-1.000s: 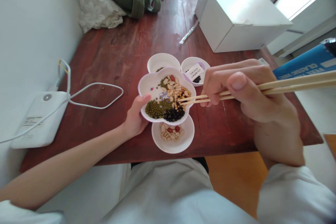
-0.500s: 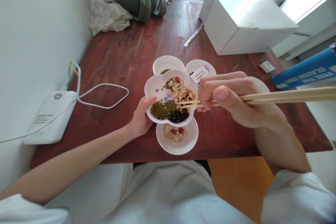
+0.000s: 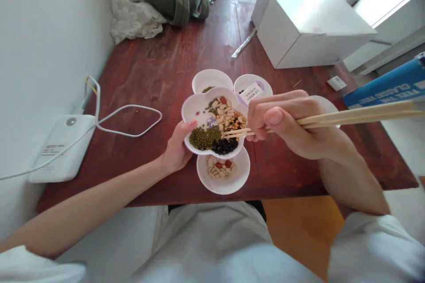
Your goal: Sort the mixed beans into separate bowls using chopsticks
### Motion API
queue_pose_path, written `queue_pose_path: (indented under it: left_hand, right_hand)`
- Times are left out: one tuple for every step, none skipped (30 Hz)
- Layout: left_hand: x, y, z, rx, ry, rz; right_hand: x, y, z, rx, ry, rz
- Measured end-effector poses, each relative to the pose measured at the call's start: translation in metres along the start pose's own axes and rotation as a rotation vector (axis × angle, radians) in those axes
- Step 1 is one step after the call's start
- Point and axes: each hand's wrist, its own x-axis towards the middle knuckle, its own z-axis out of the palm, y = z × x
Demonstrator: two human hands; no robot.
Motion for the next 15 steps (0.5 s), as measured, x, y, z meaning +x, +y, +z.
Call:
queue_pose_path:
  left_hand:
    - [0.0, 0.0, 0.001, -0.003, 0.005, -0.003]
    - [0.0, 0.001, 0.001, -0.007, 0.008, -0.009]
    - [0.0, 0.001, 0.002, -0.012, 0.012, -0.013]
    - [0.0, 0.001, 0.003, -0.015, 0.013, -0.02]
    - [0.0, 0.001, 0.003, -0.017, 0.015, -0.024]
    - [0.0, 0.001, 0.004, -0.017, 0.016, -0.026]
    - [0.001, 0.001, 0.004, -0.014, 0.018, -0.027]
    - [0.001, 0.001, 0.004, -0.012, 0.021, -0.029]
    - [0.001, 0.001, 0.004, -0.013, 0.025, -0.029]
    - [0.001, 0.0, 0.004, -0.016, 0.026, -0.029]
    - [0.001, 0.0, 0.004, -0.022, 0.026, -0.025]
    - [0.001, 0.0, 0.003, -0.027, 0.022, -0.021]
    - [0.001, 0.0, 0.003, -0.031, 0.014, -0.015]
    - [0.001, 0.0, 0.002, -0.034, 0.007, -0.008]
    - [0.001, -0.001, 0.002, -0.035, -0.001, -0.003]
  right_hand:
    - [0.0, 0.001, 0.001, 0.011, 0.022, -0.003]
    - [-0.001, 0.001, 0.002, 0.02, 0.048, -0.011]
    - [-0.001, 0.001, 0.003, 0.024, 0.075, -0.021]
    - [-0.002, -0.001, 0.004, 0.029, 0.106, -0.031]
    - [-0.003, -0.005, 0.003, 0.03, 0.13, -0.03]
    - [-0.004, -0.009, 0.002, 0.026, 0.146, -0.014]
    - [-0.004, -0.014, 0.0, 0.02, 0.166, 0.016]
    - [-0.005, -0.02, -0.002, 0.019, 0.161, 0.058]
    - [-0.005, -0.027, -0.005, 0.031, 0.146, 0.086]
    - [-0.004, -0.032, -0.008, 0.06, 0.121, 0.094]
    - [-0.004, -0.037, -0.011, 0.099, 0.067, 0.087]
    - [-0.003, -0.041, -0.014, 0.131, 0.025, 0.082]
    - [-0.002, -0.044, -0.016, 0.148, -0.014, 0.091]
    - [-0.002, -0.045, -0.017, 0.147, -0.025, 0.118]
    - [-0.002, -0.044, -0.017, 0.132, 0.002, 0.162]
